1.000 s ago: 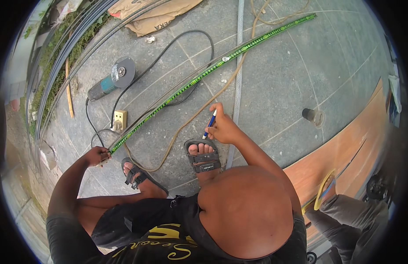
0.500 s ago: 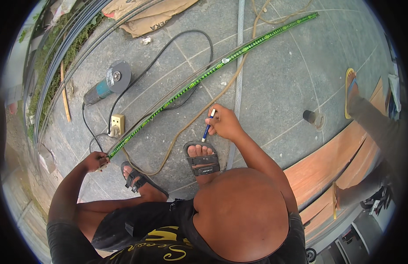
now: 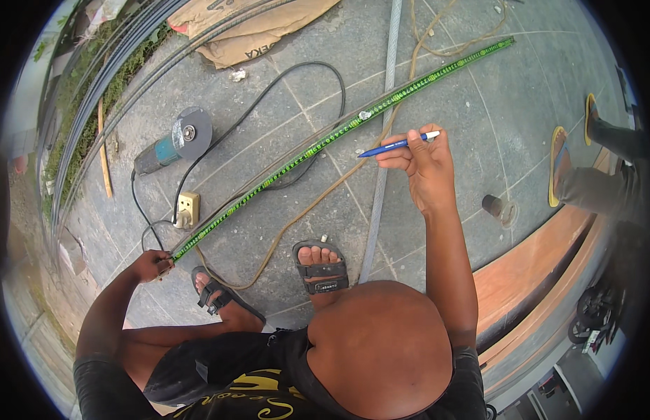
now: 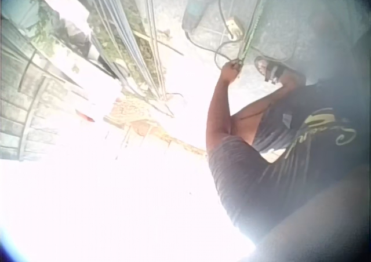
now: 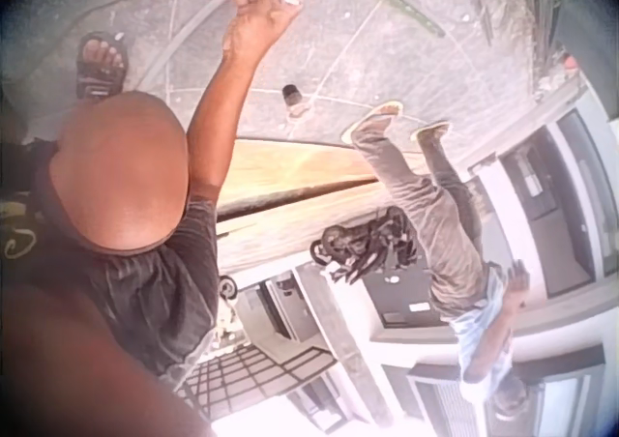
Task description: The person measures a metal rod with a measuring tape, marks it using a pen, retracts the tape, and cuts the rod using an angle grinder.
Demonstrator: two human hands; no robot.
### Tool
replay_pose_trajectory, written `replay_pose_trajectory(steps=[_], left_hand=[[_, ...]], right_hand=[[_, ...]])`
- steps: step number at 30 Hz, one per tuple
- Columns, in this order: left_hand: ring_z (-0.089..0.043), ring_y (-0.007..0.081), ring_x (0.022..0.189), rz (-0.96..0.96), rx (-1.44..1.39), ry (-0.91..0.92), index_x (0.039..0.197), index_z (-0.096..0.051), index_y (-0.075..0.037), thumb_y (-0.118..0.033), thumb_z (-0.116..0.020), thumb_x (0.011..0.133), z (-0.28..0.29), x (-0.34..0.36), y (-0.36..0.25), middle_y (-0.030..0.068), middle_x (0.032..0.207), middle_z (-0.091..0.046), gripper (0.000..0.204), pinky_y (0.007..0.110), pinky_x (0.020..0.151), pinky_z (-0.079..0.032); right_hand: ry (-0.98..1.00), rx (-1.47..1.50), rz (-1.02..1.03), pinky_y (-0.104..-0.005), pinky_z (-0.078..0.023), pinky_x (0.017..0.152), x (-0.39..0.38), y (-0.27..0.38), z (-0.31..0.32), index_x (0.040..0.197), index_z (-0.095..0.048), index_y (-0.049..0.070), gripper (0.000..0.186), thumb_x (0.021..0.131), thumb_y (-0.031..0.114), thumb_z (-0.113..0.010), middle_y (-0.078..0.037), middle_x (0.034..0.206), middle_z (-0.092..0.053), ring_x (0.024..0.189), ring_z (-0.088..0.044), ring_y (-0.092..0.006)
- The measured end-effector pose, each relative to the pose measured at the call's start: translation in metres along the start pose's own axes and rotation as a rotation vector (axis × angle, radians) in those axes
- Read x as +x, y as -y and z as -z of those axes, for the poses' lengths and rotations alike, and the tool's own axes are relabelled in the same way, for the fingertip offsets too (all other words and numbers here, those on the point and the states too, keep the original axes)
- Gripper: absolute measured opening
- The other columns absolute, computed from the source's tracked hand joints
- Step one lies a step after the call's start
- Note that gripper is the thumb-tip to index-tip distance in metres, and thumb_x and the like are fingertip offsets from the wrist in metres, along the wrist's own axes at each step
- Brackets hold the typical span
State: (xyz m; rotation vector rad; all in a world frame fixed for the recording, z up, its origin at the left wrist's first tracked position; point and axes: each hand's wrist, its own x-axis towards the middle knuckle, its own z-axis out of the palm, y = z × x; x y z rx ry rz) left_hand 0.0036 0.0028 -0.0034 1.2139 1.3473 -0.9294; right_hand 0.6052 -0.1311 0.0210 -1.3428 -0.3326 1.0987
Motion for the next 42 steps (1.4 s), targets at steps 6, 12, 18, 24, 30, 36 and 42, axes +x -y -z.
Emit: replay_pose_trajectory(steps=[6, 12, 18, 24, 30, 36, 42], left_hand=[[-0.059, 0.0151, 0.079, -0.183, 0.068, -0.129, 0.095, -0.069, 0.000, -0.020, -0.061, 0.097, -0.014, -0.001, 0.013, 0.0078, 0.084, -0.066, 0.021, 0.032, 0.076, -0.049], [-0.057, 0.0391, 0.127, -0.290, 0.076, -0.234, 0.104, -0.071, -0.001, -0.013, -0.064, 0.094, -0.023, 0.000, 0.034, 0.0297, 0.134, -0.058, 0.017, 0.039, 0.105, -0.045], [-0.053, 0.0363, 0.132, -0.293, 0.010, -0.248, 0.099, -0.070, 0.000, -0.013, -0.062, 0.095, -0.028, -0.008, 0.023, 0.0309, 0.134, -0.058, 0.016, 0.038, 0.107, -0.042], [-0.053, 0.0368, 0.133, -0.271, 0.006, -0.219, 0.099, -0.071, -0.001, -0.013, -0.063, 0.094, -0.025, -0.005, 0.026, 0.0315, 0.137, -0.055, 0.015, 0.038, 0.107, -0.042], [-0.052, 0.0361, 0.134, -0.248, 0.010, -0.183, 0.098, -0.072, -0.002, -0.012, -0.062, 0.094, -0.019, -0.003, 0.024, 0.0312, 0.134, -0.057, 0.014, 0.038, 0.108, -0.041], [-0.054, 0.0299, 0.131, -0.237, -0.012, -0.177, 0.093, -0.072, -0.001, -0.015, -0.062, 0.095, -0.017, 0.000, 0.026, 0.0195, 0.106, -0.071, 0.018, 0.039, 0.106, -0.041], [-0.058, 0.0259, 0.122, -0.234, -0.010, -0.157, 0.090, -0.072, -0.001, -0.015, -0.062, 0.095, -0.014, 0.003, 0.028, 0.0132, 0.093, -0.069, 0.018, 0.038, 0.103, -0.042]], right_hand=[[0.015, -0.196, 0.093, -0.0374, -0.063, 0.076, 0.009, -0.019, -0.025, 0.128, -0.022, 0.006, 0.062, 0.088, -0.006, -0.069, -0.023, 0.107, -0.060, 0.084, -0.070, -0.0281], [-0.113, -0.183, 0.201, -0.0341, -0.059, 0.072, 0.036, -0.021, -0.014, 0.135, -0.029, 0.001, 0.062, 0.088, -0.004, -0.070, -0.019, 0.100, -0.064, 0.080, -0.067, -0.0221], [-0.046, -0.340, 0.221, -0.0307, -0.056, 0.073, 0.062, -0.017, -0.001, 0.109, -0.057, 0.000, 0.017, 0.097, 0.008, -0.065, -0.012, 0.092, -0.066, 0.079, -0.068, -0.0187], [0.067, -0.358, 0.211, -0.0303, -0.056, 0.076, 0.085, -0.032, -0.016, 0.108, -0.055, 0.002, 0.014, 0.100, 0.012, -0.061, -0.010, 0.091, -0.066, 0.081, -0.068, -0.0171], [0.110, -0.505, 0.255, -0.0293, -0.055, 0.073, 0.090, -0.048, -0.012, 0.106, -0.053, 0.002, 0.015, 0.100, 0.012, -0.060, -0.008, 0.088, -0.066, 0.079, -0.067, -0.0148], [0.111, -0.523, 0.320, -0.0293, -0.055, 0.073, 0.091, -0.058, -0.013, 0.105, -0.051, 0.002, 0.014, 0.100, 0.012, -0.059, -0.008, 0.087, -0.065, 0.078, -0.067, -0.0146], [0.107, -0.520, 0.347, -0.0301, -0.055, 0.073, 0.090, -0.064, -0.013, 0.106, -0.050, 0.001, 0.014, 0.100, 0.011, -0.058, -0.008, 0.088, -0.065, 0.079, -0.068, -0.0155]])
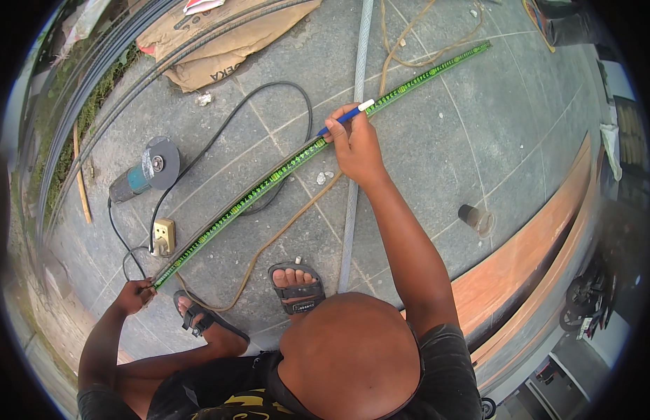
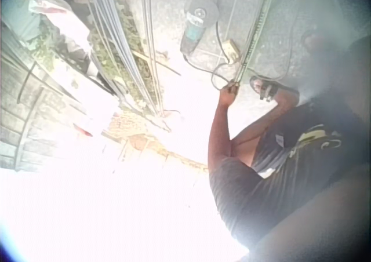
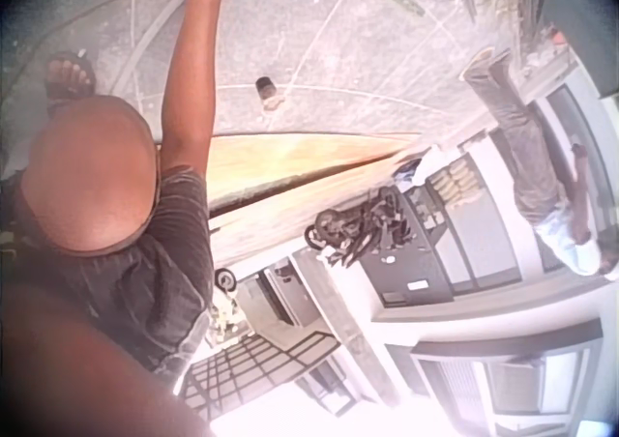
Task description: The person measures a metal rod with a measuring tape, marks it using a pen, retracts the tape, and cuts the rod using an angle grinder.
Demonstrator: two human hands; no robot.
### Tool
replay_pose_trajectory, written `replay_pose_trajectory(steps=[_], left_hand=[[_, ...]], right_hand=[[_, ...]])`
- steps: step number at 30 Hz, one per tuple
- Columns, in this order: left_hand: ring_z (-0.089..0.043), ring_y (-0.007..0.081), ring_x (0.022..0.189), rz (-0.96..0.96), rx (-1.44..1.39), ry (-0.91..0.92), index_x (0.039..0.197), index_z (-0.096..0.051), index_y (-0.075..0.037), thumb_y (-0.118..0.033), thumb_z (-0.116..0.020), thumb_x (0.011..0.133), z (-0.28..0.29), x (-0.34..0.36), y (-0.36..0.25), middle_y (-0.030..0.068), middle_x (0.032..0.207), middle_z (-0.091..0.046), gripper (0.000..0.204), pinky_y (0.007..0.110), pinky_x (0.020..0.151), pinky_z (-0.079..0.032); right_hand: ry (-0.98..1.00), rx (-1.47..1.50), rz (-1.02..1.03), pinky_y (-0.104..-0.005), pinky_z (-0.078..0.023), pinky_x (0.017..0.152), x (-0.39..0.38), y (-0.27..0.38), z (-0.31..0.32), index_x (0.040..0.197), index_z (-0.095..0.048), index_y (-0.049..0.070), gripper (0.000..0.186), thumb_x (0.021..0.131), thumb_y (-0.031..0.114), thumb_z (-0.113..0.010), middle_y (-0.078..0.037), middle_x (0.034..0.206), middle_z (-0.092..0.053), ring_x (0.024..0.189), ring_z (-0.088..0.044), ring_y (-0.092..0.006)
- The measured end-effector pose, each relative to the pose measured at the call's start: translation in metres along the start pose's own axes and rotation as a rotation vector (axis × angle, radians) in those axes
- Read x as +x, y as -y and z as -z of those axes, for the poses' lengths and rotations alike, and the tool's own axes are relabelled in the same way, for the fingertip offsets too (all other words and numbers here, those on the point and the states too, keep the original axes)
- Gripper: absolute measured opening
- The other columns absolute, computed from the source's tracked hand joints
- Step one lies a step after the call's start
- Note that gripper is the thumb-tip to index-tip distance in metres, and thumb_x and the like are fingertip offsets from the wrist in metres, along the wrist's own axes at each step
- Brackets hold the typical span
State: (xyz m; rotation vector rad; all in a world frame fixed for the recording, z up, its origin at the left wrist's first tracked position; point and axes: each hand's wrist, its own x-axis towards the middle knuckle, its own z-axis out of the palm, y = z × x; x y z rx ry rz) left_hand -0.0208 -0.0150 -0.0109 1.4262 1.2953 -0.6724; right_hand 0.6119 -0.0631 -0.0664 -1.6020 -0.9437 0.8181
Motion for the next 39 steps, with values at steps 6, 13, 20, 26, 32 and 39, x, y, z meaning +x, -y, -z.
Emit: replay_pose_trajectory(steps=[6, 13, 20, 26, 32, 39], left_hand=[[-0.061, 0.0190, 0.101, 0.007, 0.004, 0.005, 0.088, -0.071, 0.000, -0.016, -0.062, 0.096, 0.000, 0.001, 0.003, 0.0092, 0.086, -0.067, 0.020, 0.035, 0.089, -0.047], [-0.058, 0.0131, 0.077, -0.032, 0.016, 0.004, 0.089, -0.071, 0.000, -0.018, -0.063, 0.096, 0.001, 0.003, 0.011, 0.0059, 0.084, -0.065, 0.020, 0.031, 0.071, -0.048], [-0.057, 0.0121, 0.071, -0.012, 0.016, 0.034, 0.090, -0.070, -0.001, -0.017, -0.061, 0.097, 0.003, 0.003, 0.005, 0.0043, 0.082, -0.064, 0.020, 0.030, 0.067, -0.047], [-0.056, 0.0125, 0.069, 0.012, 0.010, 0.040, 0.088, -0.069, 0.000, -0.017, -0.060, 0.097, 0.004, 0.003, 0.004, 0.0038, 0.079, -0.062, 0.021, 0.030, 0.066, -0.047], [-0.057, 0.0123, 0.064, 0.025, 0.014, 0.057, 0.090, -0.069, 0.001, -0.017, -0.060, 0.097, 0.005, 0.004, 0.000, 0.0037, 0.076, -0.061, 0.021, 0.030, 0.061, -0.048], [-0.057, 0.0124, 0.063, 0.009, 0.005, 0.048, 0.091, -0.068, 0.001, -0.016, -0.059, 0.097, 0.003, 0.005, 0.010, 0.0035, 0.075, -0.061, 0.021, 0.030, 0.059, -0.048]], right_hand=[[0.010, -0.026, 0.016, -0.0309, -0.055, 0.074, 0.000, 0.006, 0.000, 0.105, -0.050, 0.001, 0.014, 0.100, 0.011, -0.059, -0.009, 0.088, -0.065, 0.079, -0.068, -0.0167], [0.034, -0.031, 0.026, -0.0318, -0.055, 0.073, -0.001, 0.004, -0.001, 0.105, -0.050, 0.001, 0.015, 0.100, 0.012, -0.059, -0.009, 0.088, -0.065, 0.078, -0.069, -0.0182], [0.028, -0.070, 0.031, -0.0327, -0.055, 0.073, -0.002, 0.006, -0.002, 0.106, -0.050, 0.001, 0.017, 0.100, 0.014, -0.059, -0.011, 0.089, -0.066, 0.078, -0.070, -0.0196], [0.023, -0.120, 0.049, -0.0341, -0.054, 0.072, -0.003, 0.008, -0.003, 0.106, -0.050, 0.001, 0.018, 0.100, 0.015, -0.060, -0.012, 0.087, -0.066, 0.078, -0.070, -0.0214], [0.016, -0.165, 0.050, -0.0344, -0.054, 0.072, -0.004, 0.010, -0.003, 0.105, -0.051, 0.001, 0.018, 0.100, 0.016, -0.060, -0.012, 0.085, -0.066, 0.077, -0.069, -0.0218], [0.043, -0.177, 0.027, -0.0350, -0.051, 0.071, -0.005, 0.016, -0.004, 0.103, -0.052, 0.001, 0.018, 0.100, 0.016, -0.061, -0.011, 0.084, -0.065, 0.076, -0.066, -0.0218]])
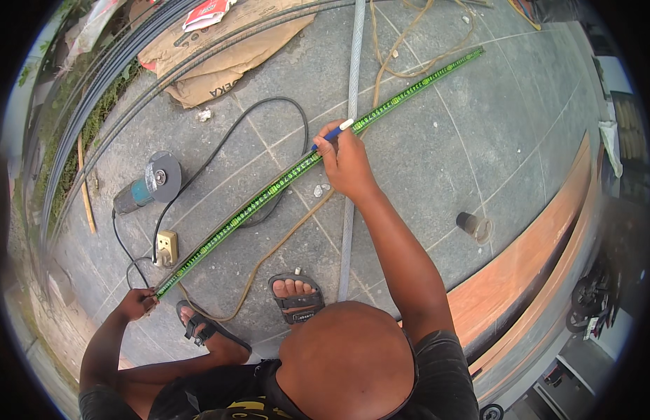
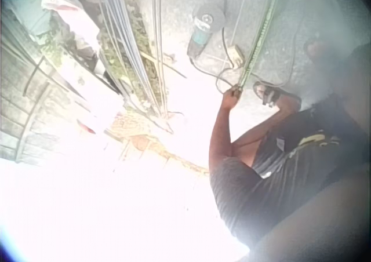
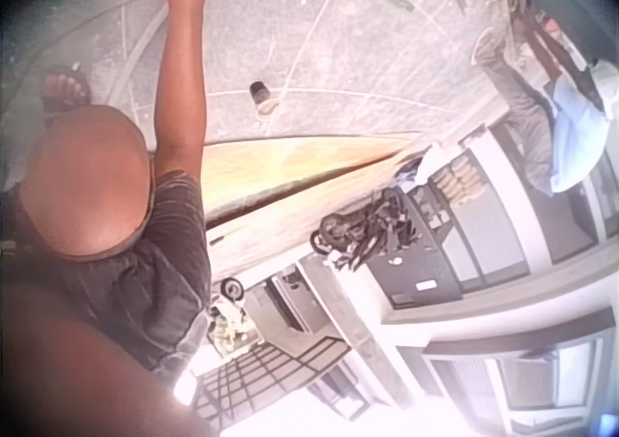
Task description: The person measures a metal rod with a measuring tape, marks it using a pen, retracts the tape, and cuts the rod using an angle grinder.
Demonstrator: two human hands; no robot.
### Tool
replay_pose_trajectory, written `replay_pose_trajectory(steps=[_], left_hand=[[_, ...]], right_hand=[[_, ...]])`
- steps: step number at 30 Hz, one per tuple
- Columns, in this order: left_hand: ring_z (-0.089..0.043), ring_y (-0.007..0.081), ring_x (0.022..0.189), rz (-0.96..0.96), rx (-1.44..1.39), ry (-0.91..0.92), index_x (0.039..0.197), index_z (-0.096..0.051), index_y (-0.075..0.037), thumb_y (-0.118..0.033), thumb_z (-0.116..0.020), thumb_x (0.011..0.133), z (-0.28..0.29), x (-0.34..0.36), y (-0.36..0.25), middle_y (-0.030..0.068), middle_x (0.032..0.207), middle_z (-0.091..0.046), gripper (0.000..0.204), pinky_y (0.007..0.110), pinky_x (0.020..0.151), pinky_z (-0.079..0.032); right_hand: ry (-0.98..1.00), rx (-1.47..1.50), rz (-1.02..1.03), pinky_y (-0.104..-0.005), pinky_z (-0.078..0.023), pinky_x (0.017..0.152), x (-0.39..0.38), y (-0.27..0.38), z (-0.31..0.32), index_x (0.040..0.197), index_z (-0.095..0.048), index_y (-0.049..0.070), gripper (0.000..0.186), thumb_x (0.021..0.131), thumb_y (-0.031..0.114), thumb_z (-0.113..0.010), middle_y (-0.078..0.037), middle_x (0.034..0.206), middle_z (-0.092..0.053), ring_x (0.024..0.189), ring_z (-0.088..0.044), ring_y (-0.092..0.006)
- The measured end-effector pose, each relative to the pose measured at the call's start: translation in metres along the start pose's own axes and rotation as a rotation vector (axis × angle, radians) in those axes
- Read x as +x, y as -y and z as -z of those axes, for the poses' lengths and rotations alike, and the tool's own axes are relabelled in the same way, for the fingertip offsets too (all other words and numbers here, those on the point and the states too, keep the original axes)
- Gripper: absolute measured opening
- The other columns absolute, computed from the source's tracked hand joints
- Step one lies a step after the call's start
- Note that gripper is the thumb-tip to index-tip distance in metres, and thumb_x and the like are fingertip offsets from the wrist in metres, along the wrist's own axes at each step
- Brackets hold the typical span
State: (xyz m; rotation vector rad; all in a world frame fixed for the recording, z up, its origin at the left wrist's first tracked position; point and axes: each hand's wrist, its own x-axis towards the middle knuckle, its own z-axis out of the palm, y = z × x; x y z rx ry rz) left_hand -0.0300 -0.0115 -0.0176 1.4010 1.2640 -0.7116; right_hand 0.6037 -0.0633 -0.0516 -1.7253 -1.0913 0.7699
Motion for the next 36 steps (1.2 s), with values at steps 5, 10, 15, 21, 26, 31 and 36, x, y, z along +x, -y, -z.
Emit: replay_pose_trajectory(steps=[5, 10, 15, 21, 26, 31, 36], left_hand=[[-0.057, 0.0125, 0.065, -0.001, 0.006, 0.007, 0.092, -0.068, 0.001, -0.017, -0.060, 0.098, 0.000, 0.001, 0.001, 0.0036, 0.077, -0.061, 0.021, 0.031, 0.060, -0.049], [-0.057, 0.0126, 0.068, 0.026, 0.002, 0.014, 0.093, -0.069, 0.001, -0.017, -0.060, 0.098, 0.000, 0.000, -0.002, 0.0033, 0.079, -0.062, 0.020, 0.031, 0.062, -0.048], [-0.057, 0.0120, 0.070, 0.009, 0.032, -0.004, 0.091, -0.070, 0.000, -0.018, -0.061, 0.097, 0.001, -0.001, -0.003, 0.0031, 0.081, -0.063, 0.021, 0.030, 0.064, -0.048], [-0.057, 0.0119, 0.071, 0.032, 0.024, 0.002, 0.092, -0.070, 0.000, -0.018, -0.062, 0.097, 0.001, -0.001, -0.006, 0.0031, 0.082, -0.064, 0.021, 0.030, 0.066, -0.048], [-0.058, 0.0122, 0.074, 0.012, 0.035, 0.002, 0.093, -0.070, 0.001, -0.018, -0.062, 0.097, 0.001, 0.001, -0.003, 0.0032, 0.084, -0.065, 0.021, 0.030, 0.068, -0.048], [-0.058, 0.0129, 0.076, 0.005, 0.043, 0.006, 0.094, -0.071, 0.001, -0.017, -0.062, 0.096, 0.002, 0.002, 0.004, 0.0036, 0.088, -0.065, 0.020, 0.031, 0.070, -0.048], [-0.059, 0.0128, 0.076, 0.012, 0.054, 0.000, 0.094, -0.071, 0.000, -0.018, -0.062, 0.095, 0.003, 0.001, 0.001, 0.0039, 0.088, -0.066, 0.020, 0.031, 0.070, -0.049]], right_hand=[[-0.001, 0.027, 0.007, -0.0352, -0.051, 0.071, 0.000, -0.001, 0.000, 0.103, -0.052, 0.001, 0.018, 0.100, 0.016, -0.061, -0.012, 0.083, -0.064, 0.076, -0.066, -0.0218], [0.001, 0.003, 0.019, -0.0351, -0.051, 0.071, 0.001, 0.000, 0.001, 0.103, -0.051, 0.001, 0.017, 0.100, 0.016, -0.060, -0.011, 0.082, -0.063, 0.075, -0.066, -0.0218], [-0.001, 0.014, 0.027, -0.0350, -0.051, 0.071, 0.001, 0.000, 0.000, 0.103, -0.051, 0.001, 0.017, 0.100, 0.015, -0.060, -0.011, 0.082, -0.063, 0.075, -0.066, -0.0216], [-0.007, 0.022, 0.026, -0.0346, -0.051, 0.070, 0.001, -0.001, 0.000, 0.103, -0.051, 0.001, 0.017, 0.099, 0.015, -0.061, -0.011, 0.081, -0.063, 0.074, -0.065, -0.0210], [-0.008, 0.014, 0.017, -0.0338, -0.051, 0.070, -0.001, -0.006, 0.002, 0.103, -0.051, 0.002, 0.017, 0.100, 0.016, -0.061, -0.010, 0.082, -0.063, 0.074, -0.066, -0.0203], [-0.014, 0.079, 0.016, -0.0333, -0.052, 0.070, 0.000, -0.003, 0.000, 0.103, -0.051, 0.002, 0.018, 0.100, 0.017, -0.060, -0.010, 0.083, -0.063, 0.075, -0.067, -0.0190], [-0.016, 0.064, 0.015, -0.0333, -0.052, 0.070, 0.001, -0.001, -0.002, 0.103, -0.051, 0.002, 0.018, 0.100, 0.017, -0.060, -0.010, 0.083, -0.063, 0.075, -0.067, -0.0190]])
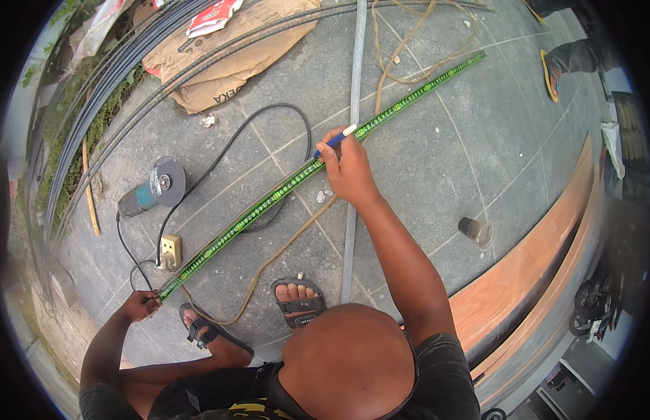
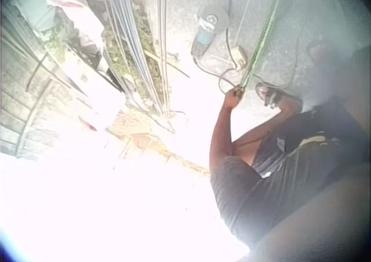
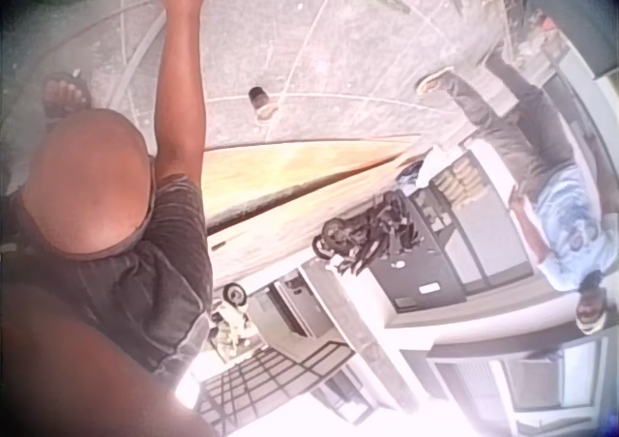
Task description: The person measures a metal rod with a measuring tape, marks it using a pen, retracts the tape, and cuts the rod using an angle grinder.
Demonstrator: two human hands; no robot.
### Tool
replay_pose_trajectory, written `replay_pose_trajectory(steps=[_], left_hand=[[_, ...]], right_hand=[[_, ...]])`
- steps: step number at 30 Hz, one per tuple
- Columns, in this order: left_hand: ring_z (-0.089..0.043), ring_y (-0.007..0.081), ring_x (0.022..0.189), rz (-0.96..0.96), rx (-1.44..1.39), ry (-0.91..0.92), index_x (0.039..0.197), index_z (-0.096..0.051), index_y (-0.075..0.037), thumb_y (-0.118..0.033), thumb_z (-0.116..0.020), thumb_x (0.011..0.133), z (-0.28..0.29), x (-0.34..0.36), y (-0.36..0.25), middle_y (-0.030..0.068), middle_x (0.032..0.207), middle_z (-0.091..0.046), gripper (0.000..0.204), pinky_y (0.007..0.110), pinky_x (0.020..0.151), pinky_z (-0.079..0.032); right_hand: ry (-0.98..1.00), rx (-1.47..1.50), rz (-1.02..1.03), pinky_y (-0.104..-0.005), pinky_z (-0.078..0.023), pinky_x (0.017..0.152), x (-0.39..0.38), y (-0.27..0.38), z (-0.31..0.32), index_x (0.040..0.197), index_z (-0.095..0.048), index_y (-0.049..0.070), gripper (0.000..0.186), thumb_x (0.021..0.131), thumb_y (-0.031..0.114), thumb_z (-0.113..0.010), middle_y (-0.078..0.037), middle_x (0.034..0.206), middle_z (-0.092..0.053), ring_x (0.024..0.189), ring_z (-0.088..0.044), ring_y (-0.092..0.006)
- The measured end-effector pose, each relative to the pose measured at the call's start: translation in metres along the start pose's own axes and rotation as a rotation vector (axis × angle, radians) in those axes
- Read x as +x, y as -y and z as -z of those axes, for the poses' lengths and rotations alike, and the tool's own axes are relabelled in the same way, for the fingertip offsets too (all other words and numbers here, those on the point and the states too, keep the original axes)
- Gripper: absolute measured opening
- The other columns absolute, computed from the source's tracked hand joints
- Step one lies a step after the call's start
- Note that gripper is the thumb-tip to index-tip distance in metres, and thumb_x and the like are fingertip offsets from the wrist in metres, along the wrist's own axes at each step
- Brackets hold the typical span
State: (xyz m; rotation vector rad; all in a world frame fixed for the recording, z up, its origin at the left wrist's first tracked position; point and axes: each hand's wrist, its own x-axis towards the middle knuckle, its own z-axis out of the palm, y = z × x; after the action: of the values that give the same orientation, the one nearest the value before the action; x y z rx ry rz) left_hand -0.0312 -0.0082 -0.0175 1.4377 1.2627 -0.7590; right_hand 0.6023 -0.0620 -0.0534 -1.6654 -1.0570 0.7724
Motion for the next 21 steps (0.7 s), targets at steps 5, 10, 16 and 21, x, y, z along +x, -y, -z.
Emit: replay_pose_trajectory(steps=[5, 10, 16, 21], left_hand=[[-0.059, 0.0129, 0.076, 0.024, -0.024, 0.016, 0.095, -0.071, 0.000, -0.018, -0.063, 0.095, 0.0006, 0.0012, -0.0032, 0.0041, 0.088, -0.066, 0.020, 0.031, 0.070, -0.049], [-0.057, 0.0321, 0.129, 0.112, -0.018, 0.043, 0.104, -0.074, -0.005, -0.022, -0.066, 0.091, 0.0021, 0.0007, -0.0058, 0.0237, 0.127, -0.065, 0.023, 0.037, 0.105, -0.045], [-0.057, 0.0330, 0.128, 0.084, -0.007, 0.035, 0.105, -0.074, -0.004, -0.023, -0.067, 0.091, 0.0014, 0.0010, -0.0030, 0.0238, 0.126, -0.066, 0.024, 0.038, 0.104, -0.045], [-0.058, 0.0329, 0.128, 0.095, -0.020, 0.027, 0.105, -0.074, -0.004, -0.022, -0.066, 0.091, 0.0010, 0.0010, -0.0029, 0.0236, 0.125, -0.066, 0.023, 0.038, 0.104, -0.046]], right_hand=[[0.013, -0.059, -0.007, -0.0332, -0.052, 0.070, -0.0010, -0.0041, 0.0029, 0.103, -0.051, 0.002, 0.018, 0.100, 0.018, -0.060, -0.010, 0.083, -0.063, 0.075, -0.067, -0.0191], [-0.022, 0.016, 0.001, -0.0326, -0.052, 0.069, -0.0012, -0.0032, 0.0001, 0.103, -0.051, 0.003, 0.019, 0.100, 0.019, -0.061, -0.009, 0.082, -0.063, 0.074, -0.067, -0.0187], [-0.019, 0.002, 0.007, -0.0318, -0.052, 0.069, -0.0001, -0.0043, 0.0000, 0.103, -0.051, 0.002, 0.018, 0.100, 0.017, -0.060, -0.009, 0.081, -0.063, 0.071, -0.066, -0.0178], [-0.093, 0.109, -0.027, -0.0307, -0.052, 0.075, -0.0003, -0.0025, 0.0068, 0.105, -0.050, 0.002, 0.016, 0.101, 0.015, -0.059, -0.008, 0.087, -0.063, 0.081, -0.066, -0.0168]])
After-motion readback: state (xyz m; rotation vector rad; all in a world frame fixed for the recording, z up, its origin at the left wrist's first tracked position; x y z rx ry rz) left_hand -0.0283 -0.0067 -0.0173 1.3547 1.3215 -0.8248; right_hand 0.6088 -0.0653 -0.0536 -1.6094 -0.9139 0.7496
